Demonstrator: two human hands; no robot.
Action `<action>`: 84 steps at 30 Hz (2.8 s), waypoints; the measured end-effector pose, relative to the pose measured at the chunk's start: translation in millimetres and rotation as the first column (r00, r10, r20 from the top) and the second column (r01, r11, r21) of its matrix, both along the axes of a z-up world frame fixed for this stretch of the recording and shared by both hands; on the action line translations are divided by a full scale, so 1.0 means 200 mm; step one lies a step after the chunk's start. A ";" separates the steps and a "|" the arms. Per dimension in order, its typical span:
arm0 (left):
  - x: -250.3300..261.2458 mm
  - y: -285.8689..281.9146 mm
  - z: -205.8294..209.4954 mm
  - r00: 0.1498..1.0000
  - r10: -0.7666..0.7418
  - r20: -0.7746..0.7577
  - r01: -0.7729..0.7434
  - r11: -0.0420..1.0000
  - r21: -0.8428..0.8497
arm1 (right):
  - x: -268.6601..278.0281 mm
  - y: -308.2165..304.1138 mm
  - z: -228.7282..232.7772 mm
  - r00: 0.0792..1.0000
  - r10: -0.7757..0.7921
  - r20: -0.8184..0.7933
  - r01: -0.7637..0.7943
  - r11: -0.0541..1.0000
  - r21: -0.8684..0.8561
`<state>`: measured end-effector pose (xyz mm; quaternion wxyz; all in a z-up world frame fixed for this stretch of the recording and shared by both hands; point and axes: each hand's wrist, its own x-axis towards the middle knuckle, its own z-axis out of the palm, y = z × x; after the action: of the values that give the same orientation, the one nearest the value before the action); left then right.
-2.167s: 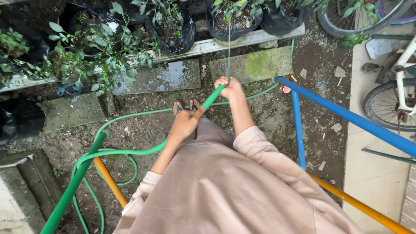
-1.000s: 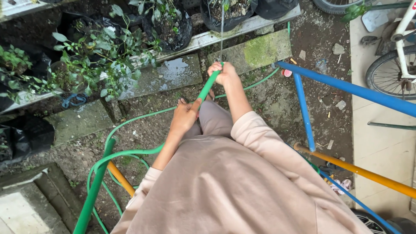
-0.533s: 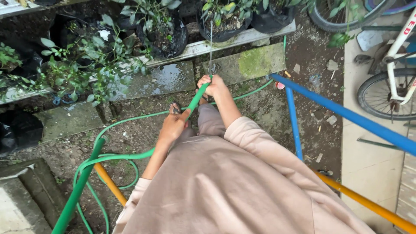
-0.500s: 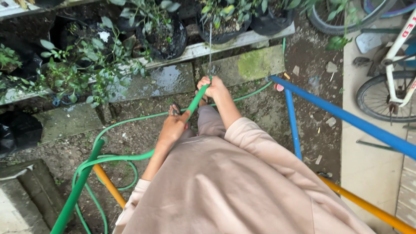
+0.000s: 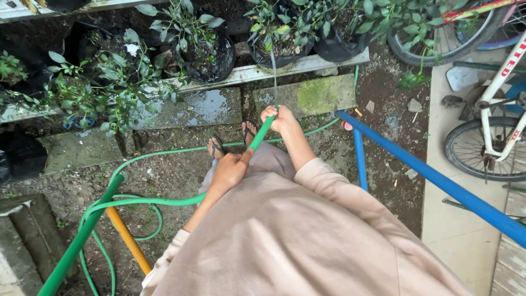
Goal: Water the plants in the garden using a hose.
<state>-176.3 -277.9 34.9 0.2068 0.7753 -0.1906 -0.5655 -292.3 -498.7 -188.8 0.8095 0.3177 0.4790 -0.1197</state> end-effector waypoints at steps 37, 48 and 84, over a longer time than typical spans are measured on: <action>0.15 -0.07 -0.13 0.996 0.087 0.028 -0.085 0.995 -0.061 | 0.26 -0.11 -0.22 0.999 0.033 -0.016 -0.034 0.996 -0.085; 0.16 -0.17 -0.18 0.978 0.131 -0.164 -0.138 0.990 -0.036 | 0.06 -0.19 -0.21 0.995 -0.083 -0.060 0.072 0.984 -0.162; 0.01 0.29 -0.20 1.000 -0.013 -0.022 0.008 0.980 -0.198 | -0.02 0.15 0.19 0.993 -0.067 -0.102 0.026 0.931 -0.363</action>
<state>-173.5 -219.8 -4.8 0.2822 0.7433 -0.2476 -0.5536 -296.5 -468.7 -150.0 0.8228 0.1675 0.4859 -0.2424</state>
